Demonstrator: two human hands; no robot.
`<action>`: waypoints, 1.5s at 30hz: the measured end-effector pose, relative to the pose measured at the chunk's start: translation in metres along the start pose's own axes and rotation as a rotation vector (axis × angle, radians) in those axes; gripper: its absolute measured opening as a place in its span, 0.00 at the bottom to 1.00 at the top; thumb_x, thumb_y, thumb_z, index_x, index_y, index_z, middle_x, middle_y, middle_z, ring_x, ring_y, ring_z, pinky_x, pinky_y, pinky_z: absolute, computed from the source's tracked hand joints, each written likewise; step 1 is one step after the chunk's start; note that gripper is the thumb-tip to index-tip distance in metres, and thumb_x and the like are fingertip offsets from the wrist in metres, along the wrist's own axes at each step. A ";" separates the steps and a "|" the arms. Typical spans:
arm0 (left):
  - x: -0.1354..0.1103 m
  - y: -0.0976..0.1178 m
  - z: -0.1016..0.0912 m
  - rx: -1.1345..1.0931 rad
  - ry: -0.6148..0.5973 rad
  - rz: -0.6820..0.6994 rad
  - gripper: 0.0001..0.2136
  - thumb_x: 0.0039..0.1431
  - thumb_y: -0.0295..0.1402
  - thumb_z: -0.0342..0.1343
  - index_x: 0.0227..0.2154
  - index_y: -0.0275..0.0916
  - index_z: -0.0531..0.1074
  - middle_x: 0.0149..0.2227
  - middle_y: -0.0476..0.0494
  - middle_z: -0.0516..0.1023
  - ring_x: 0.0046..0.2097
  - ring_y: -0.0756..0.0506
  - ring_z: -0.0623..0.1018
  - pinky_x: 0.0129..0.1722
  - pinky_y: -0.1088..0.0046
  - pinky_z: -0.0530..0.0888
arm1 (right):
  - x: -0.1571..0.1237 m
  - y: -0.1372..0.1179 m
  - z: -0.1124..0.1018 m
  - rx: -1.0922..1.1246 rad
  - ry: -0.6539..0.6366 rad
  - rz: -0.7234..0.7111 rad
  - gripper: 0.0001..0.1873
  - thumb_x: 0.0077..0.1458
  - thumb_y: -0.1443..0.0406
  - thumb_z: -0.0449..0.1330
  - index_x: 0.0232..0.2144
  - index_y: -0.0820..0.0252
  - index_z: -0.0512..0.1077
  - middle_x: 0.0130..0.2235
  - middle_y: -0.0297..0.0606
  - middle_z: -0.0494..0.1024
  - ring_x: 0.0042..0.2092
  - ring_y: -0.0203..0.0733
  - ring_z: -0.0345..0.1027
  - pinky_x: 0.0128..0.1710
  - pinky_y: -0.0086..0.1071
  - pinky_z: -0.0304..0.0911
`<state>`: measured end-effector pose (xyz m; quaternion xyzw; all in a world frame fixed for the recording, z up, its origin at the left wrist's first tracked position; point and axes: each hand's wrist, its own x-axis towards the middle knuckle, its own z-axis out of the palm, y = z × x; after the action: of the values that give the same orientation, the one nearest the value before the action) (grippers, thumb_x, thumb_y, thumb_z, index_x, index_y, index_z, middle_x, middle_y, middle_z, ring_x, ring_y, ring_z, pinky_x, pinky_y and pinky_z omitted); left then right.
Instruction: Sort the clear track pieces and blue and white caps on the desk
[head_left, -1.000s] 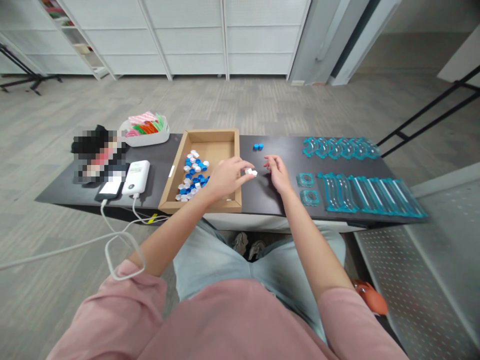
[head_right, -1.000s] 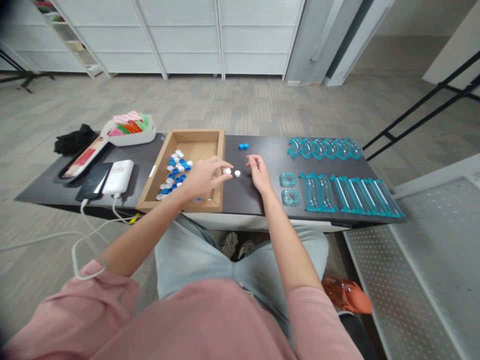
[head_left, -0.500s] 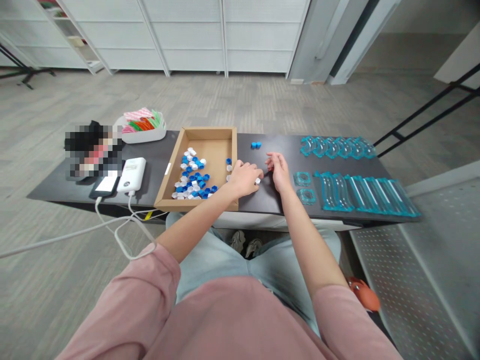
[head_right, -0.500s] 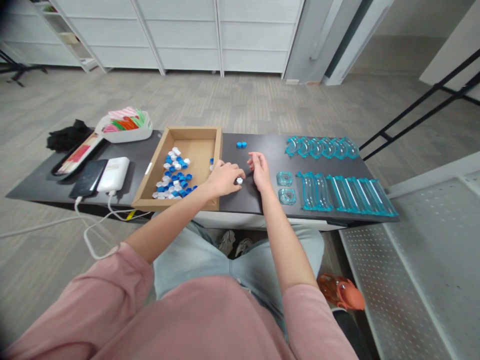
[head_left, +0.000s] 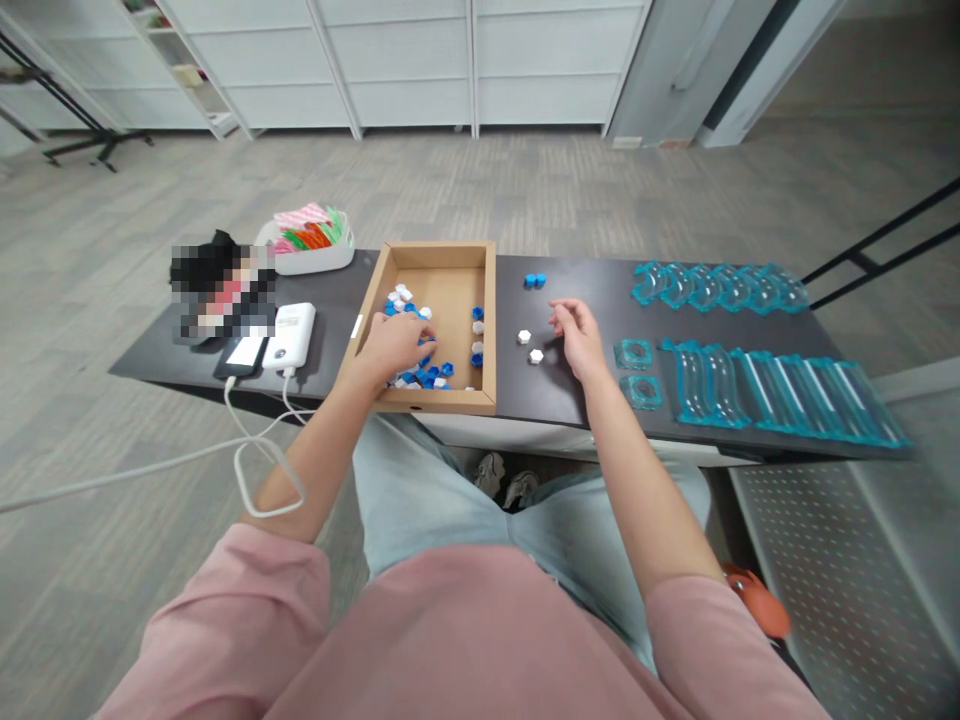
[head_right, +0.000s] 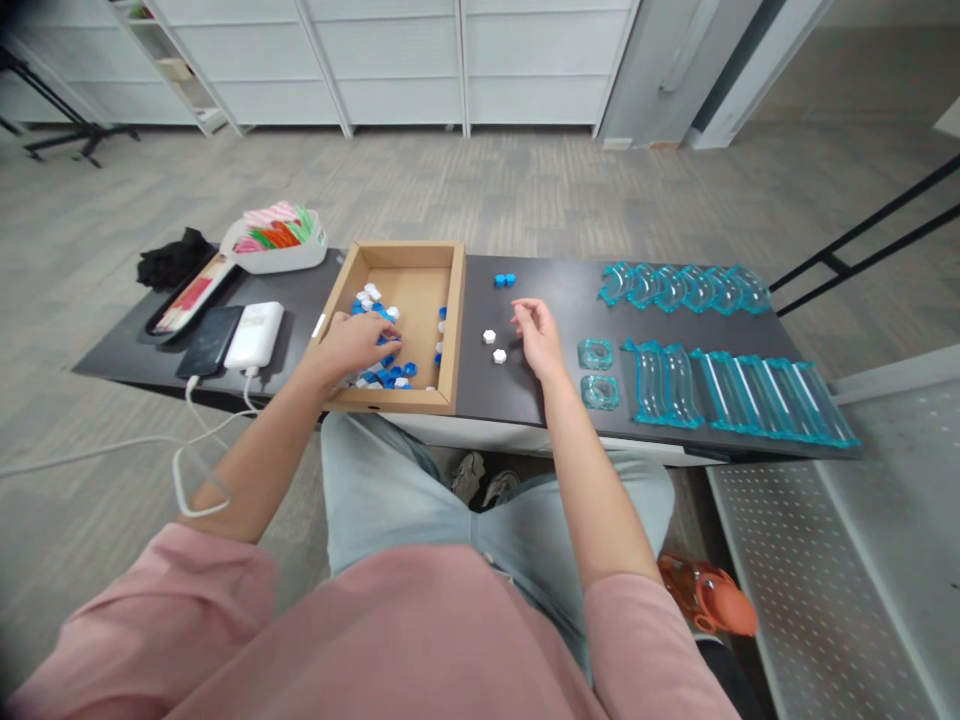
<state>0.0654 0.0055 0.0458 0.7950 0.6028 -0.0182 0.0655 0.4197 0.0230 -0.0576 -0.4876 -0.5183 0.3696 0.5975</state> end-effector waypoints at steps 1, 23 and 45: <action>-0.002 -0.002 0.003 0.003 -0.003 -0.002 0.11 0.71 0.39 0.63 0.48 0.43 0.87 0.57 0.34 0.89 0.62 0.28 0.83 0.65 0.47 0.70 | 0.000 0.000 0.000 -0.007 -0.005 -0.001 0.27 0.65 0.35 0.69 0.45 0.48 0.79 0.35 0.33 0.76 0.36 0.43 0.70 0.40 0.37 0.71; 0.079 0.053 -0.026 -0.789 0.291 0.238 0.14 0.62 0.35 0.76 0.48 0.40 0.83 0.44 0.43 0.86 0.44 0.45 0.84 0.52 0.67 0.83 | -0.006 -0.012 0.003 -0.023 -0.068 0.065 0.30 0.63 0.32 0.67 0.45 0.48 0.78 0.37 0.34 0.77 0.39 0.45 0.71 0.43 0.39 0.72; 0.150 0.148 -0.005 -0.208 0.107 0.164 0.21 0.66 0.33 0.70 0.60 0.42 0.81 0.62 0.34 0.82 0.58 0.33 0.83 0.62 0.55 0.79 | -0.011 -0.012 0.011 -0.049 -0.125 0.060 0.35 0.65 0.26 0.61 0.45 0.48 0.78 0.39 0.33 0.80 0.42 0.46 0.73 0.47 0.39 0.70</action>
<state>0.2484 0.1107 0.0464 0.8303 0.5371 0.0923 0.1165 0.4063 0.0120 -0.0488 -0.4933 -0.5488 0.4041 0.5406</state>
